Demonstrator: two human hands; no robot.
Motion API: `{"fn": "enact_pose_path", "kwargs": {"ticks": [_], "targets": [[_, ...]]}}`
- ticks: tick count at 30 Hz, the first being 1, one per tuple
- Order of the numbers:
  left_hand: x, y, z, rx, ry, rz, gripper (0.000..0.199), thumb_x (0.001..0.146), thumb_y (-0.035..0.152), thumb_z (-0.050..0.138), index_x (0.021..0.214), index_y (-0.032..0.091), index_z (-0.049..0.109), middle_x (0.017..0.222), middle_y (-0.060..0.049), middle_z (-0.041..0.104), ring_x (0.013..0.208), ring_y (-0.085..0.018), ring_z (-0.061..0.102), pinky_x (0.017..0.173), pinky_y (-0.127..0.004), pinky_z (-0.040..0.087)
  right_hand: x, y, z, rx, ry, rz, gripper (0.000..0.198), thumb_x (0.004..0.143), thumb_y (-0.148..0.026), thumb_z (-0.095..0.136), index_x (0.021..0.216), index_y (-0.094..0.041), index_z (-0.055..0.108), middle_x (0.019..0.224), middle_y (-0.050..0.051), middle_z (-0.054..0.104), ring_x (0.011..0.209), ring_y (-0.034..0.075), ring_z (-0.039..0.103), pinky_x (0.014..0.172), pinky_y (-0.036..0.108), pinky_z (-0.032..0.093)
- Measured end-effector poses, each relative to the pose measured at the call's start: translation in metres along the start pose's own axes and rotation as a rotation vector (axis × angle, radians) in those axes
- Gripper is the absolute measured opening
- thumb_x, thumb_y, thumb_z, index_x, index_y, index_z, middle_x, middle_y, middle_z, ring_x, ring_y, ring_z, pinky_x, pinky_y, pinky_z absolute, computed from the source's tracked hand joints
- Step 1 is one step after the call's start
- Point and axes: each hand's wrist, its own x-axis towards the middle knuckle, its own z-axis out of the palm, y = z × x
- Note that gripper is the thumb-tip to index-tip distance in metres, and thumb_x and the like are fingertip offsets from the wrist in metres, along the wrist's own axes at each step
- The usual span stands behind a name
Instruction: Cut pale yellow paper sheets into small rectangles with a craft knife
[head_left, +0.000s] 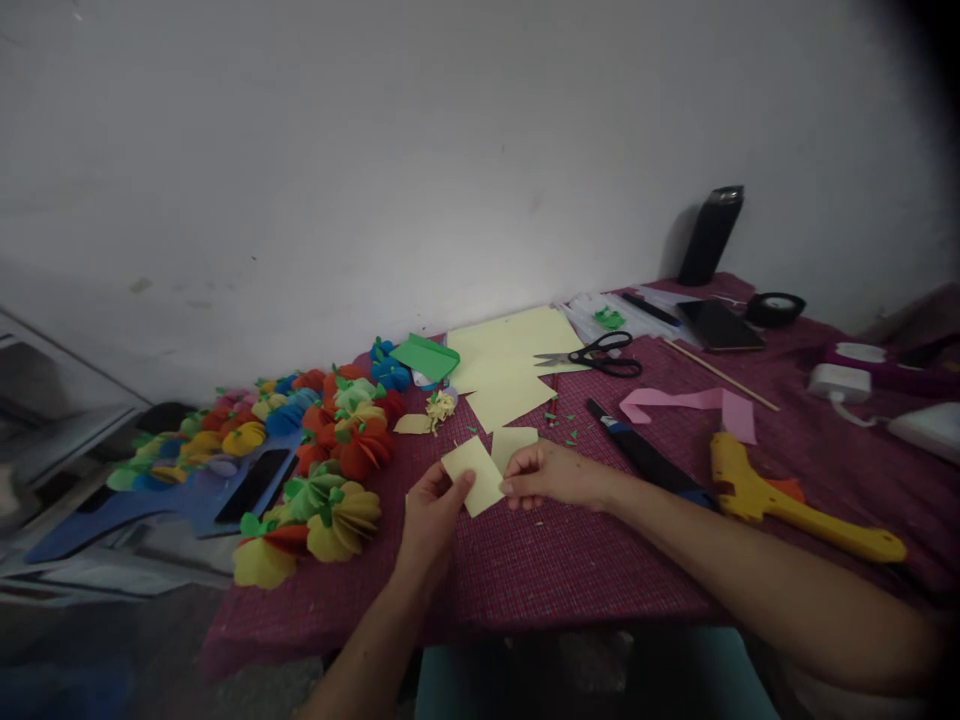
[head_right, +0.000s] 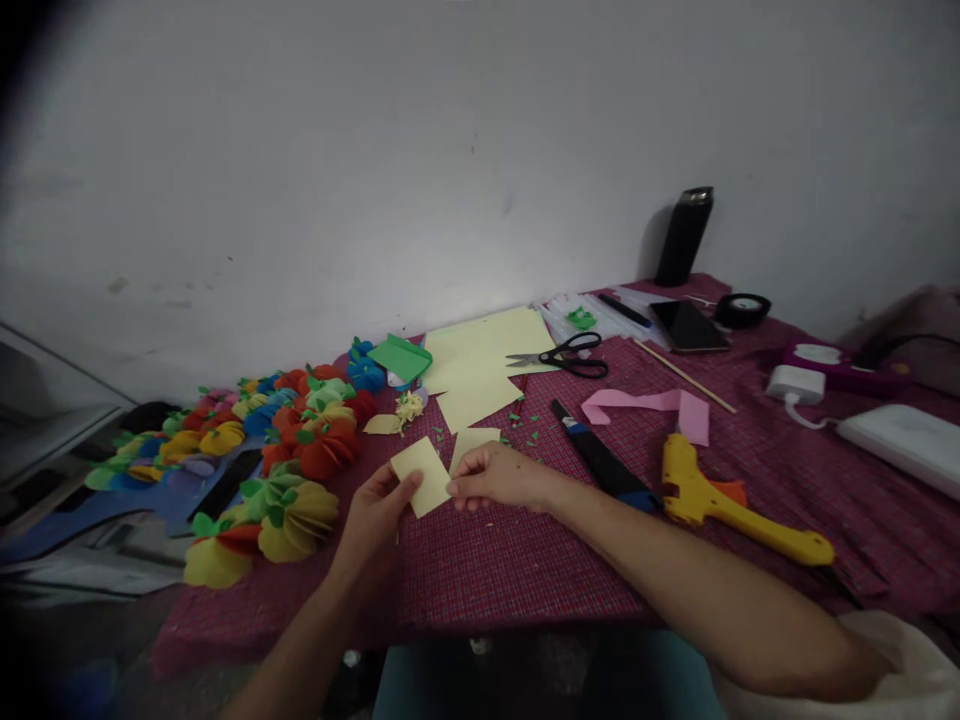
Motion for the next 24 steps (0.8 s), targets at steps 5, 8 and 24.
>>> {"fn": "enact_pose_path", "kwargs": {"ticks": [5,8,24], "targets": [[0.002,0.026,-0.03,0.195,-0.038,-0.07,0.033,0.059,0.035,0.069,0.083,0.014,0.061,0.062,-0.001,0.062,0.048,-0.011,0.053,0.046,-0.021,0.04,-0.003,-0.009,-0.006,-0.037,0.075,-0.089,0.025,0.07,-0.039,0.058,0.079,-0.016,0.06,0.069,0.0,0.059,0.057,0.008,0.049,0.051,0.02,0.037],[0.007,0.044,-0.067,0.371,0.007,-0.097,0.028,0.066,0.036,0.063,0.084,0.015,0.061,0.059,0.0,0.061,0.043,-0.01,0.05,0.041,-0.019,0.037,-0.002,-0.008,-0.012,0.007,0.107,-0.056,0.024,0.072,-0.039,0.055,0.078,-0.016,0.059,0.069,0.002,0.059,0.057,0.009,0.049,0.051,0.021,0.038],[-0.019,0.002,-0.071,1.23,0.248,0.338,0.035,0.08,0.025,0.043,0.114,0.017,0.043,0.082,-0.008,0.064,0.07,-0.023,0.061,0.063,-0.029,0.04,0.002,0.006,-0.014,-0.018,0.049,-0.016,0.02,0.07,-0.033,0.056,0.074,-0.014,0.06,0.062,0.0,0.056,0.053,0.008,0.047,0.05,0.021,0.037]]}}
